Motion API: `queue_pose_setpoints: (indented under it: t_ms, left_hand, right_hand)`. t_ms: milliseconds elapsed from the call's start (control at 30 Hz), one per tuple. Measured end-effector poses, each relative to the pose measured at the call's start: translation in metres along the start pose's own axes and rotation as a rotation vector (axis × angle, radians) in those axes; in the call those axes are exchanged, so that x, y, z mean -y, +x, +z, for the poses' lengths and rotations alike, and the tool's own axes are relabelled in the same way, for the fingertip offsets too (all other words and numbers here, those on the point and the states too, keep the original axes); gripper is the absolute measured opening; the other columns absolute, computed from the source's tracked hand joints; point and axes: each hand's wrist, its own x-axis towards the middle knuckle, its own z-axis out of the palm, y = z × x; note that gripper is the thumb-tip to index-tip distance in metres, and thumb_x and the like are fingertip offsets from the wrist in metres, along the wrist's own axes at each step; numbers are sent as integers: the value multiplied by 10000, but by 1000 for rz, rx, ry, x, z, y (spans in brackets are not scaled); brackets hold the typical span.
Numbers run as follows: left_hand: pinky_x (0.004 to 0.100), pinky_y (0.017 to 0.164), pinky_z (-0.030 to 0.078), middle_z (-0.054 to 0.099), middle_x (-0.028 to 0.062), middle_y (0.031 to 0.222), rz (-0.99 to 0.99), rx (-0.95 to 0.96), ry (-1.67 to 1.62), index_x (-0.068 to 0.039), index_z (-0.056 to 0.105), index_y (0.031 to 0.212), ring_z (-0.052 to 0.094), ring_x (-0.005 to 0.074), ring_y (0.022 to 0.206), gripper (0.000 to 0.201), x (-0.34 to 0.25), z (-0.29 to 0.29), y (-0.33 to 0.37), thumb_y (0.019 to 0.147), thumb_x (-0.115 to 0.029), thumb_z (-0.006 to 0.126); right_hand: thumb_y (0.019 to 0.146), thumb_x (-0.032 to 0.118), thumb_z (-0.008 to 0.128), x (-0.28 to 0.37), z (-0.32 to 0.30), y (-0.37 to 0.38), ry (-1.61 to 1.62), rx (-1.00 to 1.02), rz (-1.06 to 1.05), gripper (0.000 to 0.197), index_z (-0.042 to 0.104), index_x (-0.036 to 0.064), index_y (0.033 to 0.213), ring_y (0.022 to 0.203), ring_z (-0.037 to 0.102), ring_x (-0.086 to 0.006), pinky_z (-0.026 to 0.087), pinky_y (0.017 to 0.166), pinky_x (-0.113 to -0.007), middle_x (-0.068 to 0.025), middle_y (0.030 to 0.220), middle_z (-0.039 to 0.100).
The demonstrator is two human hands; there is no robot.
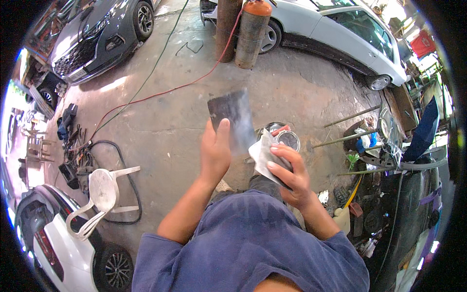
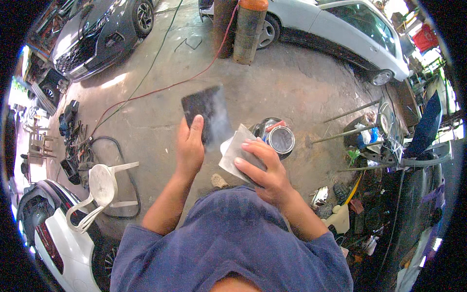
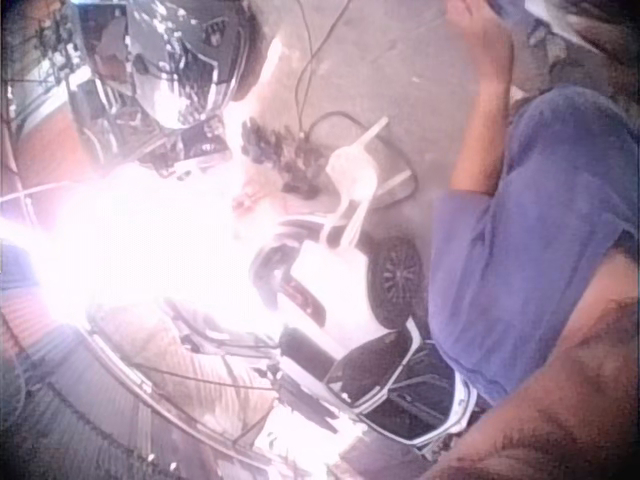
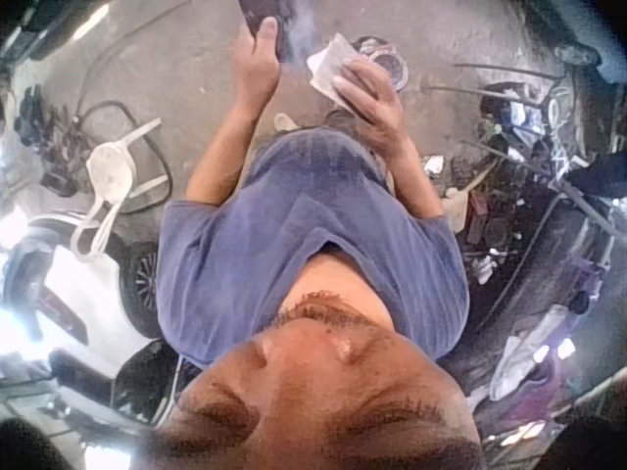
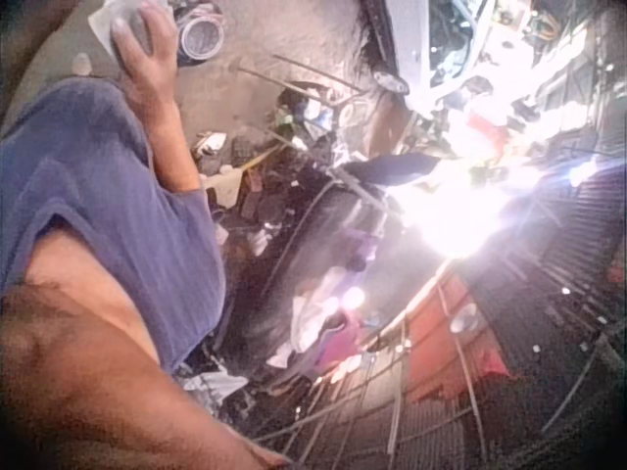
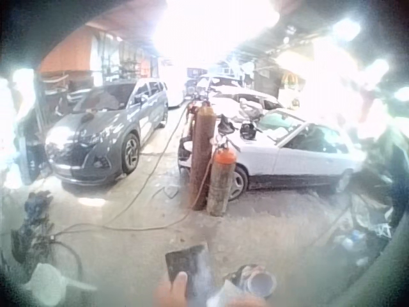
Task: The person prepares a sanding block by applying a substance from a can, then walks to a car and sands a section of the rear bumper. The person continues sanding the same area repeatedly.
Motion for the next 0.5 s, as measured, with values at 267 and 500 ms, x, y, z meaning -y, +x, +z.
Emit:
queue_pose_setpoints:
  t_ms: [267,500]
  left_hand:
    - [388,872,551,641,114,1125,-369,-105,-658,-9,504,1258,657,208,991,279,32,19,-35,1042,-185,504]
    - [383,922,522,615,104,1181,-381,-192,-641,2,483,1292,630,210,1043,307,28,10,-57,1037,-168,509]
  right_hand:
    - [686,-138,654,-16,22,-25,60,41,-12,669,623,134,1297,1300,497,-424,416,1086,-534,-201,1380,496]
    - [695,-182,586,-73,43,-97,37,195,301,717,582,113,1348,1277,511,-386,428,1079,-435,-198,1364,503]
